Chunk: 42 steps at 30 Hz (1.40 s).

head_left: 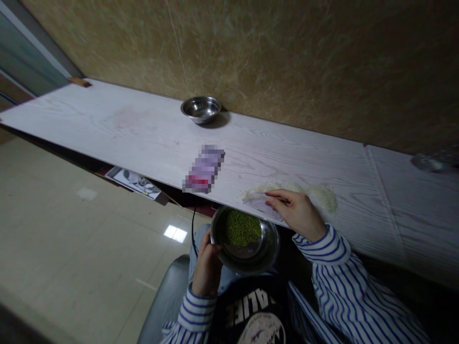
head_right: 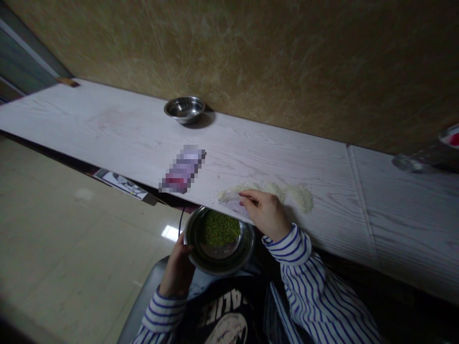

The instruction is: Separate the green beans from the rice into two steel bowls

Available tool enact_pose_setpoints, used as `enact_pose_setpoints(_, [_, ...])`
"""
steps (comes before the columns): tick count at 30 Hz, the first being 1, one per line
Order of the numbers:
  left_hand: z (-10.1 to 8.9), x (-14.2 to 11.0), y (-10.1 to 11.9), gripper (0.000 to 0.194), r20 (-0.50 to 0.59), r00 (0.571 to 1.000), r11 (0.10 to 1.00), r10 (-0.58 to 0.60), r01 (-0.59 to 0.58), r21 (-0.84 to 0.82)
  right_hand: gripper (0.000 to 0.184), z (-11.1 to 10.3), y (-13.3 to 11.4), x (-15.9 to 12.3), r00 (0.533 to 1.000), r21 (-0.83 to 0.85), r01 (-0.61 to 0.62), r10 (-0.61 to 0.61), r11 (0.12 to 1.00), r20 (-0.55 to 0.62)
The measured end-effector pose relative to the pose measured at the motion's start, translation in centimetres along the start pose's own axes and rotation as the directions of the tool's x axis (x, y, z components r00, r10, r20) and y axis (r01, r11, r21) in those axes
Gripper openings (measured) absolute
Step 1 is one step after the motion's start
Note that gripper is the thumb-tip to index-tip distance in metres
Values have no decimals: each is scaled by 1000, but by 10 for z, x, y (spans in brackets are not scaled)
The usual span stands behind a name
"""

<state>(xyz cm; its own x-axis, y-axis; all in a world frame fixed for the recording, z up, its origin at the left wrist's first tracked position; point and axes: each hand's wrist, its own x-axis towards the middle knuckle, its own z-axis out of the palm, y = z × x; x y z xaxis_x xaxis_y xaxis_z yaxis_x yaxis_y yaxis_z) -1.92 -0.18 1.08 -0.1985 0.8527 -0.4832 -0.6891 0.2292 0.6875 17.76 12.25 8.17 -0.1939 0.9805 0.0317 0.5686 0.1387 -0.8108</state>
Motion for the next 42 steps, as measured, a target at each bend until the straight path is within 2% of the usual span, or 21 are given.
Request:
enact_pose_setpoints(6, [1, 1, -4, 53, 23, 1000, 999, 8, -7, -33, 24, 3, 0, -3, 1000, -23, -1, 1, 1000, -8])
enact_pose_setpoints(14, [-2, 2, -4, 54, -2, 1000, 1000, 5, -5, -29, 24, -1, 9, 0, 998, -40, 9, -12, 999, -59])
enact_pose_setpoints(24, [1, -2, -2, 52, -2, 1000, 999, 7, -7, -38, 24, 4, -5, 7, 1000, -27, 16, -16, 999, 3])
enact_pose_setpoints(32, [1, -2, -2, 54, 2, 1000, 1000, -12, 12, -22, 24, 2, -7, 4, 1000, 6, 4, -4, 1000, 25])
enact_pose_setpoints(42, [-2, 0, -5, 54, 33, 999, 1000, 21, -21, -10, 23, 8, -3, 7, 1000, 12, -2, 1, 1000, 10])
